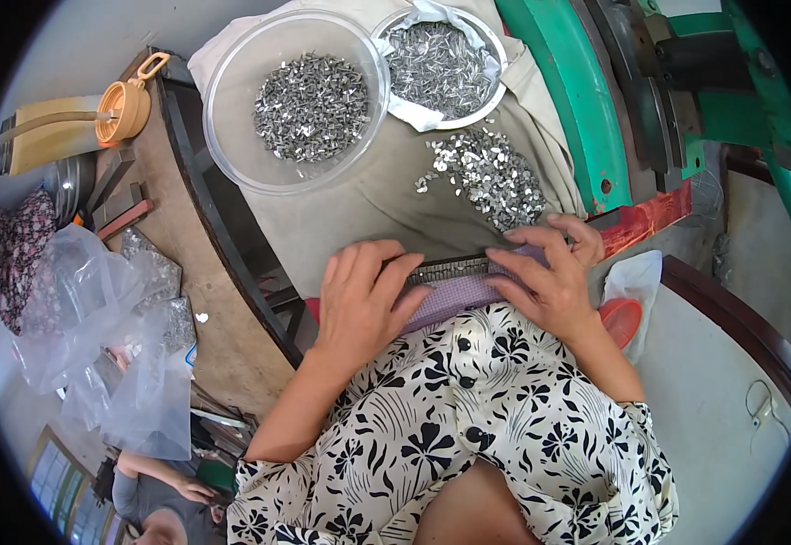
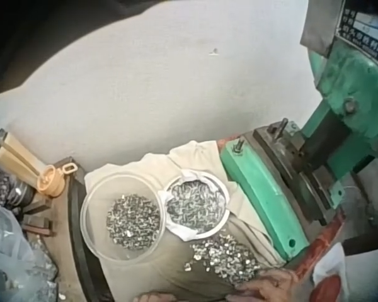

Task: Manually arranging small metal teeth on a guide strip and processing them with a mechanical press.

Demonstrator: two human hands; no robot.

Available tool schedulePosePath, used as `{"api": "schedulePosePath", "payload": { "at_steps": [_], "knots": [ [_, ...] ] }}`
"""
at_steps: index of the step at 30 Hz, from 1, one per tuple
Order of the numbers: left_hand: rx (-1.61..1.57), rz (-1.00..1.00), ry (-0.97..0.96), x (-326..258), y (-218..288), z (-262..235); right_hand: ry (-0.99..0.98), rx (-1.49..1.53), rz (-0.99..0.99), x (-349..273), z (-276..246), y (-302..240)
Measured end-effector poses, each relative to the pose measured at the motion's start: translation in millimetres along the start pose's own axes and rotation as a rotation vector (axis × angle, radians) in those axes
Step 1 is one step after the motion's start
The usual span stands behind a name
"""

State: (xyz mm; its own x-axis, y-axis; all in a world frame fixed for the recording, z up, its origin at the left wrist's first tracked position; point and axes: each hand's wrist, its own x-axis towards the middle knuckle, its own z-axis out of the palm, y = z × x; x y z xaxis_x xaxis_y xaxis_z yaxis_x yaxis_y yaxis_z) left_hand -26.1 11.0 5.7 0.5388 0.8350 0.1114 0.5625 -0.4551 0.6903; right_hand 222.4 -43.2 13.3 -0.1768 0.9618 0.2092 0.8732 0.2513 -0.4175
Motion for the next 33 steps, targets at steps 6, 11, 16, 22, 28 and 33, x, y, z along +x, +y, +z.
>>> {"api": "schedulePosePath", "payload": {
  "at_steps": [6, 11, 16, 22, 28, 33],
  "knots": [
    [0.079, 0.061, -0.057, -5.9, -6.1, -3.0, -0.068, -0.027, -0.058, -0.2, 3.9, 7.0],
    [0.02, 0.059, -0.052, 0.6, -2.3, 3.3, -0.089, -0.024, -0.043, 7.3, -6.1, 13.5],
    [0.028, 0.076, -0.044, -0.8, -4.6, 6.5, -0.098, -0.021, -0.054, 9.5, -9.7, 12.8],
    [0.1, 0.25, -0.07, -5.2, -7.0, 3.6, -0.031, -0.108, -0.208, 12.7, 0.7, 0.4],
    [0.117, 0.223, -0.039, -6.4, -6.0, 1.8, -0.123, 0.037, -0.151, 28.6, -6.0, -1.2],
    [0.18, 0.203, -0.068, -3.7, -4.7, -2.8, 0.026, 0.198, -0.082, 82.4, -19.3, 10.3]
  ]
}}
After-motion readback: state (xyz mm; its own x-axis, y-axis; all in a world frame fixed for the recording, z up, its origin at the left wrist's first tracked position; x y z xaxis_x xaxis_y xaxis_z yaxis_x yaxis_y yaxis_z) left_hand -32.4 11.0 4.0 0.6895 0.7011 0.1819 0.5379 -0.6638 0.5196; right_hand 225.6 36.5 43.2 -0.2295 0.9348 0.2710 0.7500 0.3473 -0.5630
